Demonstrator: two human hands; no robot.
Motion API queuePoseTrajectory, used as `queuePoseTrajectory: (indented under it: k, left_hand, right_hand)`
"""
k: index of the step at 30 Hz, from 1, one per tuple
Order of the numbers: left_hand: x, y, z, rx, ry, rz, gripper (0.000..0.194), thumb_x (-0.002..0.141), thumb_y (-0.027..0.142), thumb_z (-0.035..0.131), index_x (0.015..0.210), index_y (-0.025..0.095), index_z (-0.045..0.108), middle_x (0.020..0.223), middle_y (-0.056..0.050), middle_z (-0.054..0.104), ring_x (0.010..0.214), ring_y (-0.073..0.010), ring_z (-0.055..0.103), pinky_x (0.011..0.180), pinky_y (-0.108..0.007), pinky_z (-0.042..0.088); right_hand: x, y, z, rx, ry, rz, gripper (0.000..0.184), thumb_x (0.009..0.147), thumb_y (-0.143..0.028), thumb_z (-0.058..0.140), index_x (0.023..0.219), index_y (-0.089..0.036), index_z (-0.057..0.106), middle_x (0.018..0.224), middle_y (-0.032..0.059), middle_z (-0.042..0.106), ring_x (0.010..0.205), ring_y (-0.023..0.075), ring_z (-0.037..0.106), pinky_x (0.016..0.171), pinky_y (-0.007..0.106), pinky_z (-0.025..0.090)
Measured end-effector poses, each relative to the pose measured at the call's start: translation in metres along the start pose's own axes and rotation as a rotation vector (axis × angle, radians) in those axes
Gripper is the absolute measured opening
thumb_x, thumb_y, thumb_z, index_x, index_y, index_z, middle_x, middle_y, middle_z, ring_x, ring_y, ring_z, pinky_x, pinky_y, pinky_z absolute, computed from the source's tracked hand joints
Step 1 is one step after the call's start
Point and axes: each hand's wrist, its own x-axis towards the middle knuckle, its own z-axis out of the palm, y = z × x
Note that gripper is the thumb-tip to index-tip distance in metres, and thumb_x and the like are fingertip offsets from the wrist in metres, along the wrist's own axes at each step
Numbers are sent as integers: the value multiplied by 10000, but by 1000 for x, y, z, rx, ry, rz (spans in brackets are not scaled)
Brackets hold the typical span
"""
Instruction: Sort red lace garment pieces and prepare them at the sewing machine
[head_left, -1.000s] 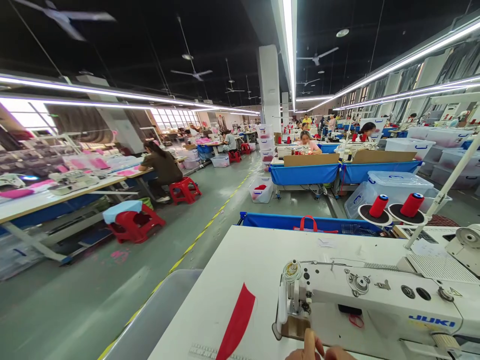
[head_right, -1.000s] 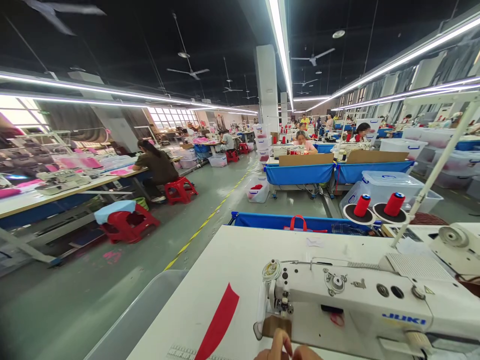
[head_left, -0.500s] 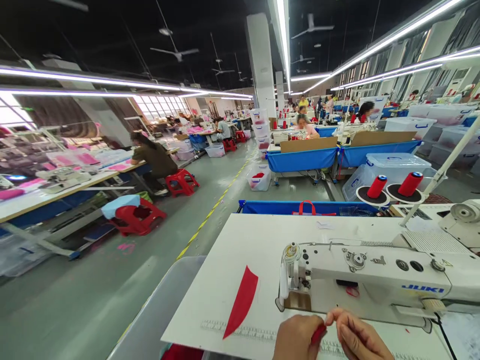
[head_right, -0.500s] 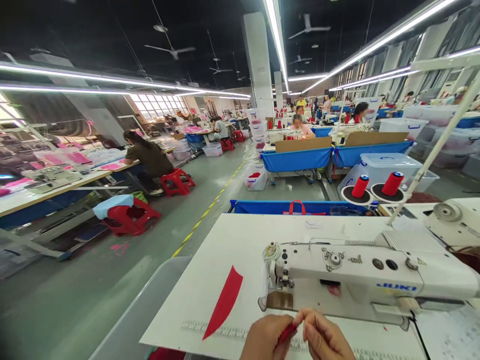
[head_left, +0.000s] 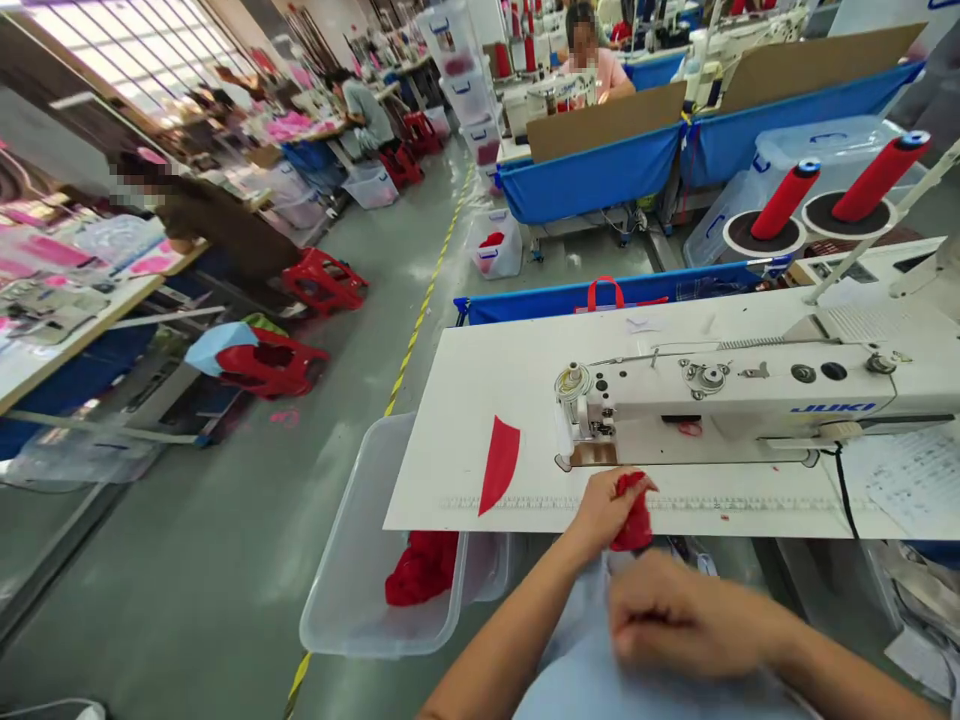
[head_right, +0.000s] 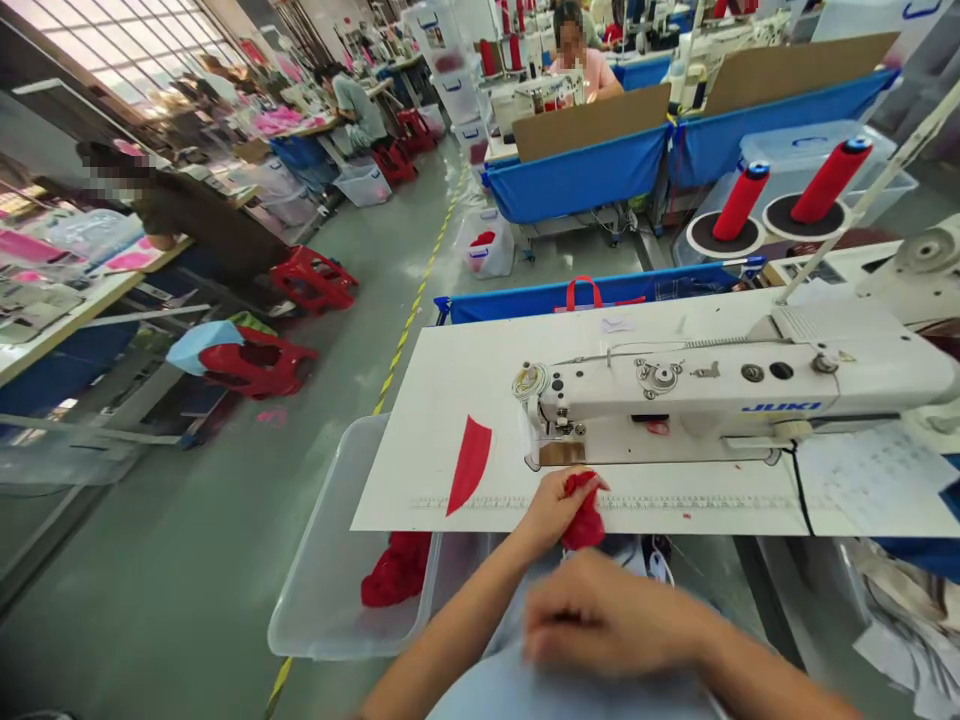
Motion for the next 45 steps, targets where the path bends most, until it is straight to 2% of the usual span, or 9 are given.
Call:
queuePoseTrajectory:
  k: [3,5,7,13,26,30,34,40,45]
  left_hand:
    - [-9,12,-9,-299,-42,-16,250,807,396,668,920,182,732,855,-47,674,856,-182,617,815,-299,472]
    - [-16,18,-11,-454,-45,-127,316,736,371,744,972,168,688,803,-35,676,750,-165,619,742,-297,483]
    - [-20,23,-10,-530,-22,-209,356,659,329,801,925,168,630,731,0,658,651,-136,596,656,-267,469]
    - [-23,30,-8,-455,72,-191,380,624,301,828,831,192,528,684,54,600,607,-98,564,590,-214,429]
    - [-32,30,-10,-421,177,-96,346,752,491,732,776,177,588,734,12,579,668,-115,504,626,-235,419]
    - [-33,29,-9,-486,266,-18,354,760,480,733,720,175,558,764,10,552,709,-111,485,665,-228,407]
    - [-33,29,-7,-657,226,-124,415,712,516,762,734,186,512,728,33,513,654,-95,435,612,-212,372]
    - [-34,31,-7,-579,231,-142,420,730,547,741,782,190,524,690,43,505,619,-91,428,583,-208,360]
    - [-36,30,-7,-485,233,-83,383,777,533,711,792,182,556,711,31,533,635,-95,452,580,-202,372]
  right_hand:
    - [-11,22,-17,-137,358,93,359,945,-481,504,715,-224,603,889,51,643,740,156,574,647,263,443]
    - [-17,40,-26,-200,682,236,307,919,-494,531,818,-227,645,768,34,617,610,143,509,534,257,394]
    - [-19,52,-30,-186,856,350,342,890,-534,540,896,-215,662,590,-20,516,503,129,400,464,257,320]
    - [-5,50,-23,13,796,355,377,848,-564,566,840,-203,675,531,-47,452,476,108,332,450,254,272]
    - [4,42,-18,-49,870,327,348,827,-547,604,786,-205,658,465,-65,392,451,111,356,449,257,312]
    - [8,44,-14,266,902,321,403,763,-594,666,823,-197,628,507,-46,493,465,108,423,452,249,366]
    - [9,46,-12,636,810,404,475,693,-638,711,866,-220,567,469,-106,369,385,72,261,339,211,248]
    - [7,42,-14,279,1017,292,392,816,-586,638,857,-197,628,605,-43,476,505,84,349,446,227,293]
    - [8,41,-11,198,984,323,406,768,-605,681,767,-201,641,503,-42,469,483,109,382,456,251,327]
